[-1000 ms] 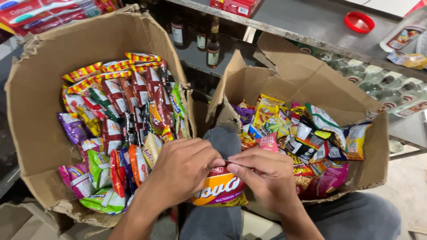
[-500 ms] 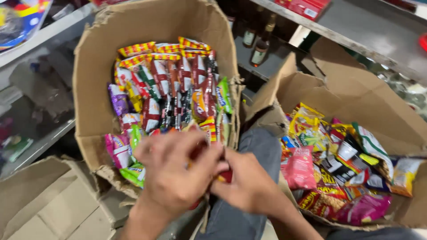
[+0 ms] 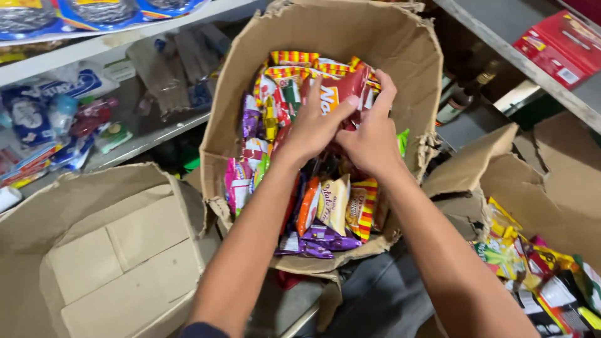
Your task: Sort and organize various snack bags from multiple cardboard boxes into a single container.
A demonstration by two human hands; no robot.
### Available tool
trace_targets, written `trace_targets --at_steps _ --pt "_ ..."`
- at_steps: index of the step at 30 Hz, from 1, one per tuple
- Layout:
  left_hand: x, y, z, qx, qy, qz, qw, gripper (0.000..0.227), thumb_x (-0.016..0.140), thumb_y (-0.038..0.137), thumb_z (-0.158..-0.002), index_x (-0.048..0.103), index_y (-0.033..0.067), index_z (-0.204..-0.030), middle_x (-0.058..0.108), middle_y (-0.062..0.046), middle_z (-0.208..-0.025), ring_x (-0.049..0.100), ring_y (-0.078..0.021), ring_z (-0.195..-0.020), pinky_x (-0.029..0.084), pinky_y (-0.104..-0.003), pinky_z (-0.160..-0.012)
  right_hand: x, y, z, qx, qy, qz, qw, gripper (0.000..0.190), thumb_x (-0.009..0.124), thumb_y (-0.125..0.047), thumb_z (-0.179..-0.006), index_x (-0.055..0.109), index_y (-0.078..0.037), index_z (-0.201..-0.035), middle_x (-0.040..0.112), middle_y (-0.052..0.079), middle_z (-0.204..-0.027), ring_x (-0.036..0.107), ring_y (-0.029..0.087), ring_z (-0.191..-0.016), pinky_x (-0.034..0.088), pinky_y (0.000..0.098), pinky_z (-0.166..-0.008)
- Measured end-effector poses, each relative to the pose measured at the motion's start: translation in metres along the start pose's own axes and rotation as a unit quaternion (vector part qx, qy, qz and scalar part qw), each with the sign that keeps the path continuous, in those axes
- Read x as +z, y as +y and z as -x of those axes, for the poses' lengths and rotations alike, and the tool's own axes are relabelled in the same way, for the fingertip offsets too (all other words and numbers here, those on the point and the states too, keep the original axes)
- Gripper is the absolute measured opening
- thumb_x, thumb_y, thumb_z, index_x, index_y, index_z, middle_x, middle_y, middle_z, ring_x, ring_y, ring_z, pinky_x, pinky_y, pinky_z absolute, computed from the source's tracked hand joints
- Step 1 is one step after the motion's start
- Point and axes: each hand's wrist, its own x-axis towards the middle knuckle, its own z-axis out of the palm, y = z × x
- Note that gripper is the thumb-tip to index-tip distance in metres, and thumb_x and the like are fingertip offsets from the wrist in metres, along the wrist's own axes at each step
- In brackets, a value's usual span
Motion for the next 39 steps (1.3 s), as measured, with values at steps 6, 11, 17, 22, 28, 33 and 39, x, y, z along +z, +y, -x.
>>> trace_targets --at_steps 6,11,17,22,28,33,39 --pt "0.036 -0.057 -0.020 -0.276 -0.076 0.072 0.956 0.108 0.070 0.050 -0.067 0.025 0.0115 -0.158 0.056 -0.026 -0.145 0.064 -0.0395 -0.128 0.056 -0.050 -0.095 0.045 0.087 -0.012 0.107 -0.098 0.067 0.987 0.102 0.076 -0.017 -0.078 0.014 -0.005 -0.157 0.066 0.029 -0.124 0.066 0.043 -0.115 0.051 0.0474 -0.099" --pt "0.066 -0.125 -0.030 -0.327 -0.083 -0.039 0.941 0.112 0.070 0.057 -0.076 0.017 0.0079 -0.162 0.022 -0.039 -0.158 0.042 -0.0497 -0.141 0.050 -0.051 -0.105 0.036 0.090 -0.003 0.132 -0.144 0.184 0.963 0.078 0.079 -0.022 -0.079 0.043 0.006 -0.142 0.066 0.033 -0.121 0.064 0.046 -0.117 0.050 0.0493 -0.100" --pt "0.078 -0.139 -0.026 -0.252 -0.210 -0.136 0.935 0.121 0.063 0.072 -0.083 0.004 0.0026 -0.163 0.011 -0.036 -0.165 0.011 -0.0549 -0.153 0.018 -0.052 -0.124 0.028 0.081 0.017 0.144 -0.141 0.273 0.941 0.045 0.081 -0.021 -0.077 0.068 0.006 -0.111 0.071 0.031 -0.105 0.069 0.046 -0.103 0.056 0.0496 -0.093" --pt "0.070 -0.119 -0.019 -0.309 -0.228 -0.187 0.904 0.126 0.059 0.079 -0.074 0.001 0.0129 -0.164 0.009 -0.032 -0.167 0.012 -0.0518 -0.153 0.018 -0.054 -0.124 0.020 0.071 0.030 0.110 -0.106 0.272 0.950 0.049 0.085 -0.021 -0.072 0.067 0.008 -0.107 0.070 0.030 -0.096 0.069 0.047 -0.094 0.057 0.0515 -0.085" --pt "0.060 -0.103 -0.008 -0.324 -0.241 -0.128 0.906 0.134 0.066 0.075 -0.062 0.000 0.0197 -0.165 0.013 -0.032 -0.164 0.019 -0.0467 -0.153 0.023 -0.056 -0.122 -0.028 0.020 0.065 0.063 0.006 0.103 0.993 0.037 0.075 -0.018 -0.087 0.067 0.004 -0.116 0.071 0.018 -0.070 0.072 0.032 -0.063 0.056 0.0417 -0.062" --pt "0.079 -0.054 -0.003 -0.338 -0.091 -0.213 0.912 0.128 0.053 0.086 -0.073 -0.005 0.0186 -0.165 -0.012 -0.036 -0.165 -0.017 -0.0512 -0.155 -0.001 -0.073 -0.120 -0.094 -0.010 0.123 0.103 0.093 0.000 0.990 0.026 0.074 -0.019 -0.093 0.070 0.002 -0.110 0.070 0.004 -0.066 0.062 0.010 -0.055 0.052 0.0282 -0.052" --pt "0.102 0.001 0.011 -0.193 -0.082 -0.298 0.931 0.117 0.050 0.079 -0.087 -0.009 0.0150 -0.166 -0.021 -0.039 -0.162 -0.021 -0.0552 -0.151 -0.003 -0.078 -0.115 -0.168 0.040 0.185 0.188 0.162 -0.122 0.961 0.020 0.067 -0.017 -0.098 0.067 0.000 -0.110 0.070 0.002 -0.076 0.066 0.005 -0.064 0.056 0.0214 -0.057"
